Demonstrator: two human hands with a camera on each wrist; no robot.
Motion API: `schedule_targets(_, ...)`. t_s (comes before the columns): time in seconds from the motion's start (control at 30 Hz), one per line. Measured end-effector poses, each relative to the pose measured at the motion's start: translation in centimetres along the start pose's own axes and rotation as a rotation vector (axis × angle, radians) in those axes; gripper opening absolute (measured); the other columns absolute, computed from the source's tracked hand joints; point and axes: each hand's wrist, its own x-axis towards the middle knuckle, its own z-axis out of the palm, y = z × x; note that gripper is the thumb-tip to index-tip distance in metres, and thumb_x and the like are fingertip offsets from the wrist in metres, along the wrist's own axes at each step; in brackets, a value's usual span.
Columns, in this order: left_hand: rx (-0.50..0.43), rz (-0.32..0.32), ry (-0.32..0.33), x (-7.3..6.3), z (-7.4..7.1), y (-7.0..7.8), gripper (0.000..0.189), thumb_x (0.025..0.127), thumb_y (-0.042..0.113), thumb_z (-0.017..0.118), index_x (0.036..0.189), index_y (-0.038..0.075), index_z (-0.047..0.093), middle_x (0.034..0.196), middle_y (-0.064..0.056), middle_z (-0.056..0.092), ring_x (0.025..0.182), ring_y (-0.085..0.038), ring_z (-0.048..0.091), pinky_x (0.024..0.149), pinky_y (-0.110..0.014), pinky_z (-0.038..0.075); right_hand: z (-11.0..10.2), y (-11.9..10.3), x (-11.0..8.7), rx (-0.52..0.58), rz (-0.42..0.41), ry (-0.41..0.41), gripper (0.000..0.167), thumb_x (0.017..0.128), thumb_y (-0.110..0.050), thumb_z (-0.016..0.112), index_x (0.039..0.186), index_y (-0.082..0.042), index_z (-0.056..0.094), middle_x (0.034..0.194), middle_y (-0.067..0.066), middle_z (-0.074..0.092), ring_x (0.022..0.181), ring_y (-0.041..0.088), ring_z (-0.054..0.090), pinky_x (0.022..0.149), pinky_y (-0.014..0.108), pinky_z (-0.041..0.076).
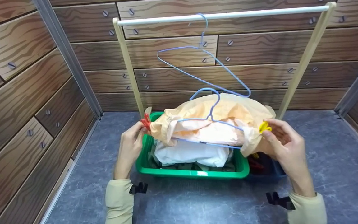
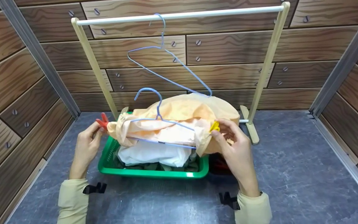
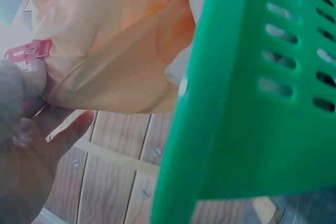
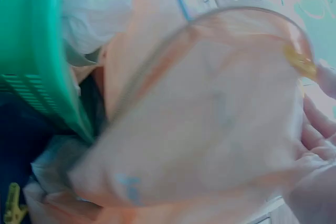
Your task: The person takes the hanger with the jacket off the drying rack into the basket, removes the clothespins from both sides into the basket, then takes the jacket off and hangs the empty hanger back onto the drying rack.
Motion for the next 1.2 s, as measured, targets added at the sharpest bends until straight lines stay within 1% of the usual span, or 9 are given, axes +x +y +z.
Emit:
schedule_targets(0.13, 0.051, 0.013, 0.051, -0.1, -0.2, -0.4, 0.006, 0.094, 0.007, 0.062, 0.094, 0.005, 0.067, 0.078, -0.002, 0.061, 0.068, -0.015, 0.053, 0.062, -0.028, 0.043, 0.5, -1.6, 0.1, -0.035, -0.065, -0.068, 0.03, 0.085, 0.021, 0.061, 0.115, 0.018, 0.058, 0.097, 0.022, 0.064, 0.089, 0.017, 0.062, 0.078, 0.021, 0.047)
schedule_targets(0.27, 0.071, 0.007, 0.053, -0.2, -0.4, -0.9, 0.006, 0.094, 0.008, 0.061, 0.095, 0.006, 0.067, 0.075, -0.004, 0.058, 0.063, -0.013, 0.047, 0.057, -0.027, 0.038, 0.8, -1.9, 0.3, 0.009, -0.073, -0.062, 0.027, 0.085, 0.022, 0.06, 0.111, 0.021, 0.056, 0.096, 0.022, 0.064, 0.087, 0.017, 0.061, 0.078, 0.022, 0.047)
schedule_targets(0.43, 0.065, -0.028, 0.061, -0.3, -0.6, -1.3, 0.007, 0.096, 0.008, 0.06, 0.094, 0.006, 0.067, 0.075, -0.003, 0.058, 0.064, -0.013, 0.047, 0.057, -0.027, 0.037, -0.1, -0.3, 0.8, 0.213, -0.049, 0.034, 0.023, 0.084, 0.024, 0.06, 0.106, 0.023, 0.056, 0.098, 0.018, 0.066, 0.087, 0.02, 0.065, 0.078, 0.022, 0.051)
schedule_targets(0.57, 0.097, -0.052, 0.087, -0.3, -0.7, -1.4, 0.008, 0.096, 0.009, 0.06, 0.093, 0.006, 0.066, 0.073, -0.002, 0.056, 0.062, -0.014, 0.046, 0.056, -0.027, 0.037, -0.5, -0.5, 1.2, 0.345, -0.052, 0.145, 0.02, 0.083, 0.024, 0.061, 0.102, 0.021, 0.057, 0.096, 0.018, 0.066, 0.086, 0.021, 0.066, 0.077, 0.023, 0.053)
schedule_targets(0.77, 0.13, -0.082, 0.152, -0.4, -1.4, -2.0, 0.009, 0.096, 0.009, 0.061, 0.091, 0.005, 0.067, 0.073, -0.004, 0.058, 0.063, -0.015, 0.047, 0.057, -0.028, 0.037, -1.4, -0.6, 1.2, 0.365, -0.068, 0.179, 0.023, 0.082, 0.026, 0.059, 0.105, 0.023, 0.055, 0.099, 0.023, 0.067, 0.086, 0.025, 0.066, 0.078, 0.024, 0.053)
schedule_targets(0.97, 0.133, -0.135, 0.215, -0.4, -2.0, -2.8, 0.011, 0.096, 0.01, 0.06, 0.089, 0.004, 0.066, 0.07, -0.006, 0.056, 0.061, -0.016, 0.043, 0.056, -0.027, 0.034, -2.8, -0.6, 0.6, 0.267, -0.019, 0.165, 0.034, 0.083, 0.023, 0.061, 0.117, 0.023, 0.054, 0.103, 0.022, 0.066, 0.093, 0.025, 0.063, 0.083, 0.025, 0.051)
schedule_targets(1.03, 0.13, -0.157, 0.225, -0.5, -2.2, -3.0, 0.011, 0.097, 0.01, 0.06, 0.09, 0.004, 0.066, 0.07, -0.007, 0.056, 0.06, -0.017, 0.042, 0.056, -0.026, 0.032, -3.7, -0.3, 0.4, 0.196, 0.013, 0.166, 0.036, 0.082, 0.022, 0.063, 0.117, 0.021, 0.056, 0.103, 0.02, 0.066, 0.096, 0.024, 0.064, 0.084, 0.024, 0.051)
schedule_targets(1.13, 0.132, -0.191, 0.231, -0.6, -2.3, -3.0, 0.013, 0.098, 0.013, 0.059, 0.091, 0.004, 0.066, 0.071, -0.006, 0.057, 0.061, -0.017, 0.043, 0.057, -0.027, 0.032, -5.2, 0.6, 0.0, -0.018, 0.081, 0.155, 0.037, 0.082, 0.018, 0.067, 0.118, 0.016, 0.059, 0.104, 0.013, 0.068, 0.096, 0.019, 0.065, 0.083, 0.02, 0.051)
schedule_targets(1.2, 0.135, -0.207, 0.232, -0.5, -2.3, -3.0, 0.015, 0.098, 0.015, 0.058, 0.091, 0.005, 0.066, 0.07, -0.005, 0.055, 0.061, -0.017, 0.042, 0.057, -0.027, 0.032, -6.3, 1.5, -0.4, -0.217, 0.135, 0.127, 0.038, 0.083, 0.013, 0.07, 0.119, 0.011, 0.06, 0.104, 0.006, 0.068, 0.095, 0.013, 0.065, 0.081, 0.017, 0.05)
